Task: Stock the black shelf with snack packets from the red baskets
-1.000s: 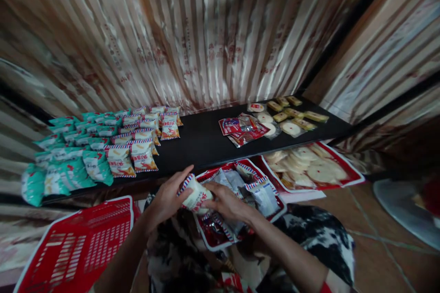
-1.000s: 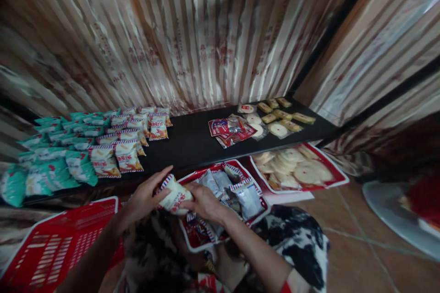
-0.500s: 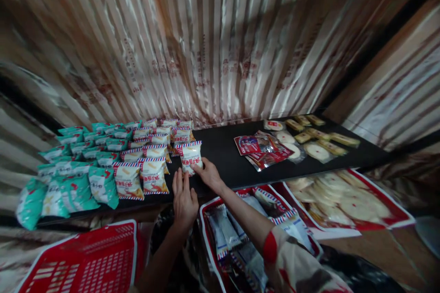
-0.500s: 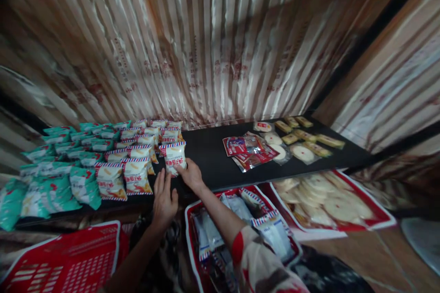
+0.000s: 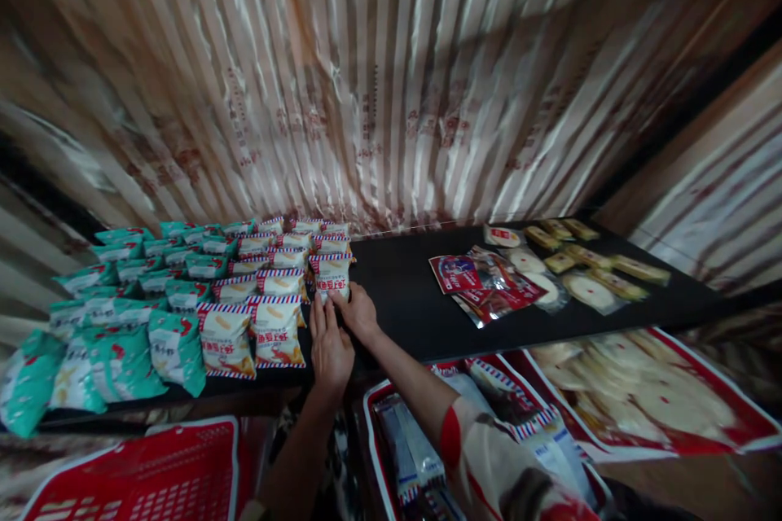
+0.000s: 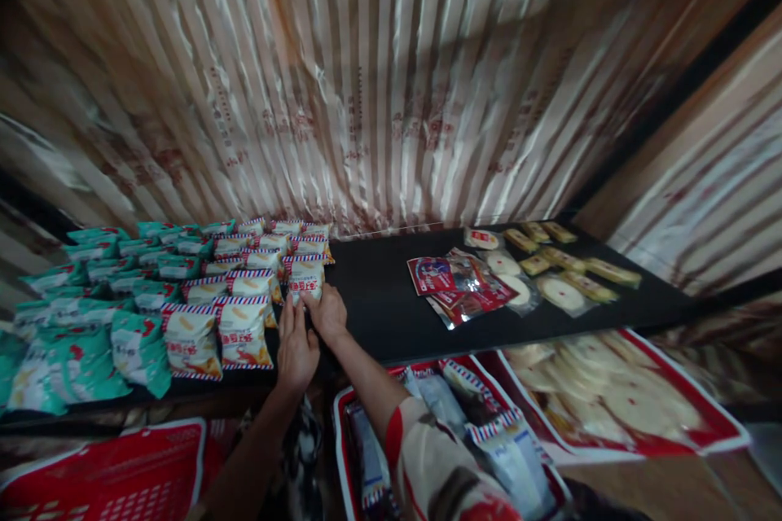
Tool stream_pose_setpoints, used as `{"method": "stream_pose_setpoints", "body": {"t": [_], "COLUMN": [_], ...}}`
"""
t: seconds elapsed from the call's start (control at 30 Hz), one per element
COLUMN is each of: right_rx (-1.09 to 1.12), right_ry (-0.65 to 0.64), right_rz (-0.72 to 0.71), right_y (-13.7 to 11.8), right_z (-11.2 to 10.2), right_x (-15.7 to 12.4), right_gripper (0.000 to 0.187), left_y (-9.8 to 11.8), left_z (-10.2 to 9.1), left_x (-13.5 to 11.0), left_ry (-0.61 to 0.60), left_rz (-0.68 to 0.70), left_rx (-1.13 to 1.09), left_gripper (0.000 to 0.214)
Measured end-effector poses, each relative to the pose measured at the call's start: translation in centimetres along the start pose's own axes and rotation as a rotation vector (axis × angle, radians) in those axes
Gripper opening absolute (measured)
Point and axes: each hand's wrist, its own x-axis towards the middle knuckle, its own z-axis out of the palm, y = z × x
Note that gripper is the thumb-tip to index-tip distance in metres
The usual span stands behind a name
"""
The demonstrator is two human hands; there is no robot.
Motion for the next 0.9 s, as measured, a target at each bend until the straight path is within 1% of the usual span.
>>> {"method": "stream_pose_setpoints", "body": {"t": [0.17,0.27,0.37,0.57,0.63,0.77,0.83,0.9], "right_rx": [0.081,0.076,0.038,0.044,0.049,0.04,0.03,0.022], "right_ry": [0.128,0.165,0.189,0.178,0.158,0.089,0.071,0.056], "right_rz": [-0.166,-0.201,-0.198,-0.204,-0.189,-0.163,-0.152,-0.15], "right_y": [0.6,0.8,1.0,1.7,1.7,1.7,1.8,2.2], "right_z": [1.1,1.6,2.0,2.8,2.9,2.4,2.0,1.5], "right_x": [-0.5,-0.4,-0.1,0.4,0.4,-0.1,-0.8,-1.8], "right_gripper": [0.049,0.049,0.049,0.06,0.06,0.064,0.066,0.064], "left_y": [-0.3,-0.3,-0.4,-0.7,-0.7,-0.7,-0.7,-0.6], "left_z": [0.4,0.3,0.3,0.5,0.4,0.2,0.1,0.1], "left_x": [0.0,0.2,0.3,0.3,0.2,0.0,-0.3,-0.8], "left_ry": [0.068,0.067,0.059,0.074,0.059,0.046,0.041,0.04], "left_rz": [-0.015,-0.008,-0.012,-0.017,-0.02,-0.027,-0.011,0.011], "left_rx": [-0.007,0.015,0.039,0.026,0.024,0.031,0.039,0.036], "left_gripper": [0.058,0.055,0.054,0.057,0.059,0.059,0.057,0.055]}}
